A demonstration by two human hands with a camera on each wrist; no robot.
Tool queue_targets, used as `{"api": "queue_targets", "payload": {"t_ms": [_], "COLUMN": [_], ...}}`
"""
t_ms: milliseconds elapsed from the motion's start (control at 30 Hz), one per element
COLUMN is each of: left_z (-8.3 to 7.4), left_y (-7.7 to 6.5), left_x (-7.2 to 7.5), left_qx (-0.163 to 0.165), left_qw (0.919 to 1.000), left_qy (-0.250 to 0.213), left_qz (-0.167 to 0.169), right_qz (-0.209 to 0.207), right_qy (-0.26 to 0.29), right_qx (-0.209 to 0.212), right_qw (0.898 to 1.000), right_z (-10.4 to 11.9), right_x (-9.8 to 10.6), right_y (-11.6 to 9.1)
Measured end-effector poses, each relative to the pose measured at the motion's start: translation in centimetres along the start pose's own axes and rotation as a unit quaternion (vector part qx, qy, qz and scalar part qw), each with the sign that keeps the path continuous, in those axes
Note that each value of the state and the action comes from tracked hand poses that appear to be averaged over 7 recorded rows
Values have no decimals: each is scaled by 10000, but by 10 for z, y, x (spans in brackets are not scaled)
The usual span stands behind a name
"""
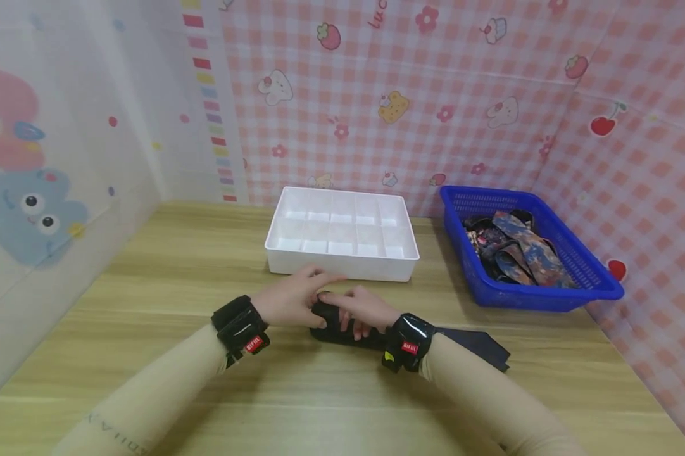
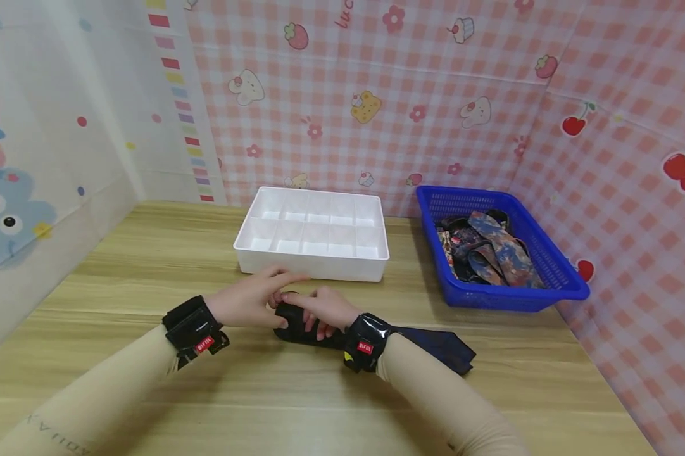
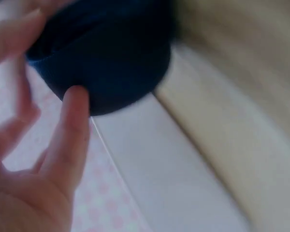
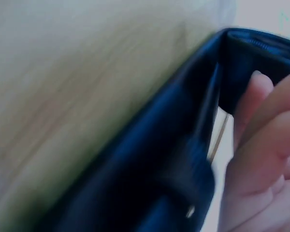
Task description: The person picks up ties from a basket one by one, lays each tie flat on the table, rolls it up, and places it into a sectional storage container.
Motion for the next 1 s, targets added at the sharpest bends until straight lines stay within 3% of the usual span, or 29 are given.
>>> {"api": "queue_targets", "payload": {"t_ms": [67,133,233,367,467,600,700,767,900,1000], "left_z": [-3,-3,0,1,-1,1,5,7,13,14], "left_y": [2,5,8,5,3,1,1,0,-2,-2], "left_x": [-4,-10,-21,-31,-34,-34,-36,-37,-31,-17], "left_qx": [28,29,-60,-277,-451,-561,-442,-368,-239,-257], "left_qw": [9991,9986,10000,9972,9956,9938,9939,9945,9974,9984], "left_qy": [-425,-517,-18,624,753,934,1010,984,645,494], "left_qz": [80,104,-42,-312,-331,-218,-86,10,205,76], "right_qz": [103,199,242,61,-183,-440,-503,-456,-221,-59], "right_qy": [-66,-102,-249,-853,-1082,-1341,-1802,-1980,-1711,-807], "right_qx": [-120,-244,-364,-351,-203,383,798,849,689,483], "right_qw": [9999,9995,9987,9957,9938,9893,9791,9755,9826,9955], "right_z": [-4,-10,-16,-23,-26,-22,-13,-7,-1,2], "right_x": [5,9,18,29,34,35,32,27,17,12], "right_y": [-4,-8,-14,-20,-23,-20,-18,-17,-12,-6]}}
Point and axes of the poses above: each hand's wrist, its own y-axis towards the middle knuckle, its own x-axis out of the back of the hand, z = x × y, the point moved 5 cm from there along y, towards the middle knuckle, and after that the axes turned 11 degrees about x, right-handed, at the moved point
